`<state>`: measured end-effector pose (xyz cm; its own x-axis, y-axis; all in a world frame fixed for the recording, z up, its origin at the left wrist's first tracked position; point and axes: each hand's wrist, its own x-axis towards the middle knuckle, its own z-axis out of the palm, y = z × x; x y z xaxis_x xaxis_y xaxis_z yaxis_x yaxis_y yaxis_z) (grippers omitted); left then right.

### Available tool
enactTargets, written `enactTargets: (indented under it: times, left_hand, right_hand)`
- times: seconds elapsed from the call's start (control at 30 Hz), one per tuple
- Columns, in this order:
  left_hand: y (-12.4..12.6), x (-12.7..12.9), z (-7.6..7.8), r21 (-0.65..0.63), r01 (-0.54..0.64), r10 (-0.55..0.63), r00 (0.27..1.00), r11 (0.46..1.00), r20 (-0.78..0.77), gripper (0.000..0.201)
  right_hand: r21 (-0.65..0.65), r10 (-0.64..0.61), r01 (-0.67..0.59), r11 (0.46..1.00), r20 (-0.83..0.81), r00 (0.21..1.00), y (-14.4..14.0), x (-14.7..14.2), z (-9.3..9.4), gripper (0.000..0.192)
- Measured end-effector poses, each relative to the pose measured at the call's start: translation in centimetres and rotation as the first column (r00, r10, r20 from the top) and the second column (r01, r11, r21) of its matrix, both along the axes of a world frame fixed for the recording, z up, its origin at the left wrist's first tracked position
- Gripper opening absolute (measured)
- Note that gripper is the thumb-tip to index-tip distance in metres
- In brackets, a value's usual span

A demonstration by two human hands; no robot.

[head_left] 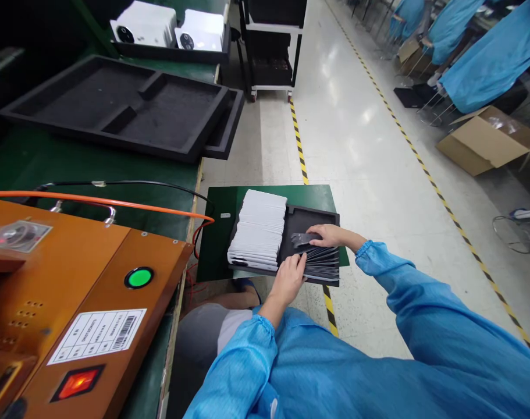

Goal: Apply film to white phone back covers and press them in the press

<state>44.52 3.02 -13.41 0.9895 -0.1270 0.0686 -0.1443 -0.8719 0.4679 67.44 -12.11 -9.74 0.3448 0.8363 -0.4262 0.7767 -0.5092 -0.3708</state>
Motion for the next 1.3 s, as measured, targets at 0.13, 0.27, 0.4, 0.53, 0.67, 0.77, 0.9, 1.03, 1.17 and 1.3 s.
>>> enactTargets:
  times: [0.13, 0.27, 0.4, 0.53, 0.67, 0.77, 0.9, 1.03, 1.17, 1.3]
  left_hand:
    - [-0.3, 0.1, 0.1, 0.012, -0.018, 0.018, 1.000, 1.000, -0.015, 0.079]
    - [-0.4, 0.3, 0.0, 0.015, -0.025, 0.025, 1.000, 1.000, -0.012, 0.074]
    - [-0.4, 0.4, -0.3, 0.009, -0.031, 0.031, 0.999, 0.999, -0.007, 0.067]
    - [-0.4, 0.4, -0.5, 0.001, -0.006, 0.006, 1.000, 1.000, -0.002, 0.055]
    - [-0.5, 0.3, -0.3, 0.004, -0.022, 0.022, 1.000, 1.000, 0.000, 0.048]
    - [-0.7, 0.2, -0.3, 0.009, -0.055, 0.055, 0.998, 0.998, -0.005, 0.049]
    - [-0.8, 0.2, -0.4, 0.015, -0.067, 0.067, 0.998, 0.998, -0.016, 0.044]
    - [-0.8, 0.3, -0.2, 0.033, -0.067, 0.067, 0.998, 0.997, -0.009, 0.041]
    - [-0.8, 0.4, 0.1, 0.051, -0.060, 0.060, 0.998, 0.997, 0.002, 0.040]
    - [-0.8, 0.5, 0.2, 0.068, -0.056, 0.057, 0.998, 0.996, -0.005, 0.040]
  right_hand:
    - [0.019, -0.024, 0.023, 1.000, 0.078, 0.997, 0.3, -0.4, -0.5, 0.061]
    - [0.021, -0.001, -0.001, 1.000, 0.083, 0.997, -0.1, -0.1, -0.5, 0.061]
    - [-0.004, 0.033, -0.033, 0.999, 0.084, 0.996, 0.0, 0.5, -0.1, 0.066]
    - [-0.062, 0.008, 0.001, 0.998, 0.152, 0.988, 0.8, 0.3, -0.2, 0.052]
    - [-0.100, 0.036, -0.018, 0.995, 0.186, 0.982, 1.1, -0.6, -0.2, 0.054]
    - [-0.115, 0.061, -0.038, 0.993, 0.201, 0.978, 0.7, -1.4, 0.0, 0.049]
    - [-0.116, 0.072, -0.047, 0.992, 0.222, 0.972, 0.4, -2.4, 0.0, 0.052]
    - [-0.145, 0.037, 0.001, 0.989, 0.263, 0.964, 0.4, -2.5, -0.3, 0.043]
    - [-0.165, -0.044, 0.106, 0.981, 0.340, 0.939, 0.3, -1.4, -0.2, 0.041]
    - [-0.150, -0.138, 0.219, 0.964, 0.422, 0.896, 0.2, 0.3, 0.3, 0.043]
